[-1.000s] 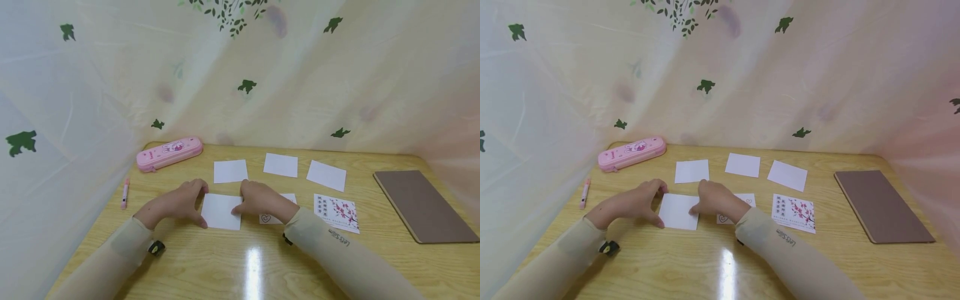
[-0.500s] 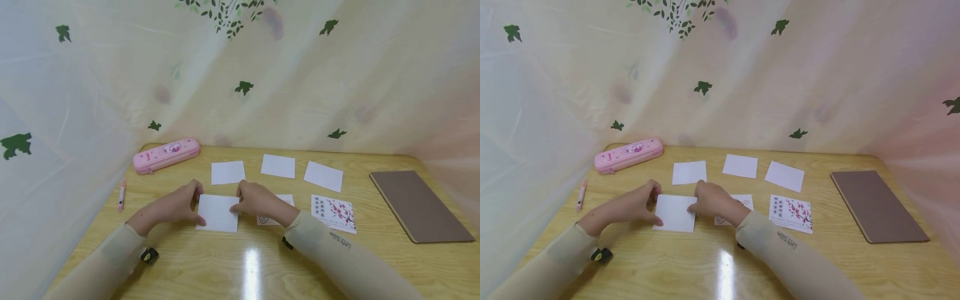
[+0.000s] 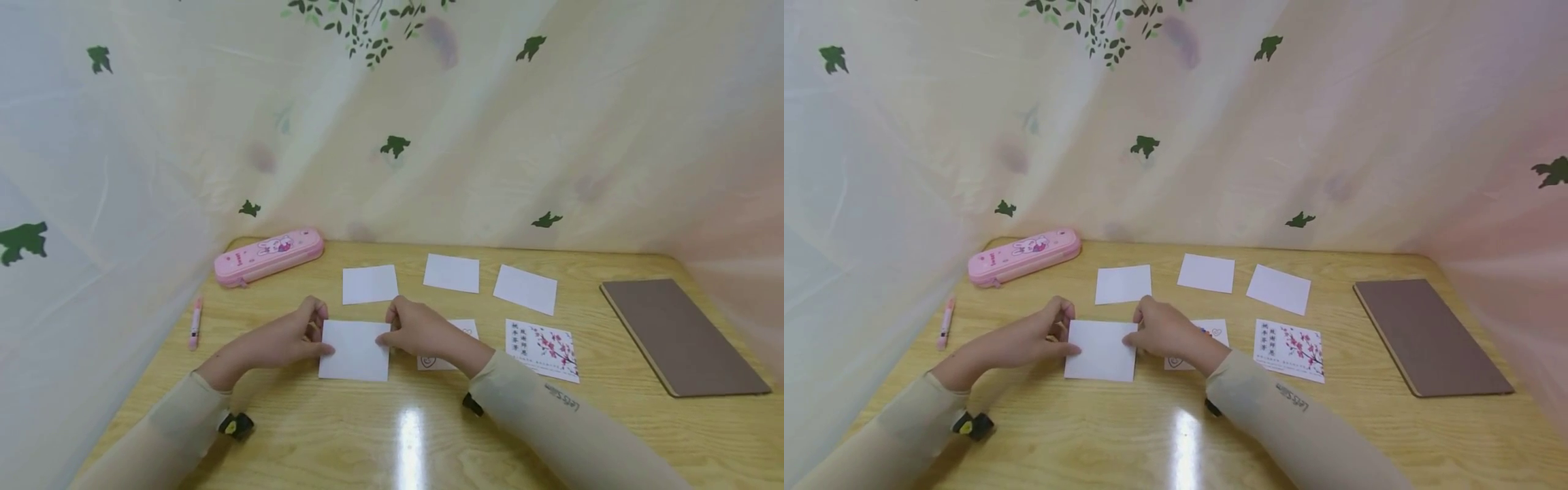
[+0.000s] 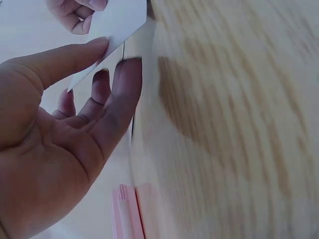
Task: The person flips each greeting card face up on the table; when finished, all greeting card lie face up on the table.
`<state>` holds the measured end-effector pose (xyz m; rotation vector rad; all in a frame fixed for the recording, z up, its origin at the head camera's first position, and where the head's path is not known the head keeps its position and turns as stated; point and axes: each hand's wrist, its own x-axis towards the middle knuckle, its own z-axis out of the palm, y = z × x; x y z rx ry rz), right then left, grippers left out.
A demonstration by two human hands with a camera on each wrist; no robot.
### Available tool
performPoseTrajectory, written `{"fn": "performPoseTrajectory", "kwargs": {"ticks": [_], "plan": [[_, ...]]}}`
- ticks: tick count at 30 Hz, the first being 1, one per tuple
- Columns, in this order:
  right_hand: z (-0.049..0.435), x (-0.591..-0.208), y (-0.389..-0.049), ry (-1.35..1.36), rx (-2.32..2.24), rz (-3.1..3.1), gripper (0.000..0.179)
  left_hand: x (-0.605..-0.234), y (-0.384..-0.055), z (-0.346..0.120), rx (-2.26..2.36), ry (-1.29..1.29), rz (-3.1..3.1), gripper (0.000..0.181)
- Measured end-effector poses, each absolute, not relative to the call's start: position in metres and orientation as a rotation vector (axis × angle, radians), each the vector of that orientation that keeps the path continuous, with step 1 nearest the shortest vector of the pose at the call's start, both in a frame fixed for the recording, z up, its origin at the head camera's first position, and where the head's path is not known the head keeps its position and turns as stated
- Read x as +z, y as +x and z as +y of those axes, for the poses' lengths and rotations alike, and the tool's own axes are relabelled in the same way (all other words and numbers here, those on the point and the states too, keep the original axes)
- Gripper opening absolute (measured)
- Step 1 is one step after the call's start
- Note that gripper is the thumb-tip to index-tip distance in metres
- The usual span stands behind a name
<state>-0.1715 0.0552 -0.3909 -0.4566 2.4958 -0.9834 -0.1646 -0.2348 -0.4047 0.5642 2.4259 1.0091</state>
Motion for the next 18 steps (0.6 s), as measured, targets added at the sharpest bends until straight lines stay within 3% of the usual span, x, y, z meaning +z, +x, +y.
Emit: {"fn": "performPoseTrajectory", "kwargs": {"ticks": [13,18], "plan": [[0.068,-0.387,-0.173,-0.429,-1.275,2.461,0.025,-0.394,-0.162,-0.239,1.298,0.680,2.234,0.031],[0.071,-0.377,-0.167,-0.483,-1.297,2.539,0.024,-0.389,-0.160,-0.234,1.397,0.732,2.255,0.032]]}}
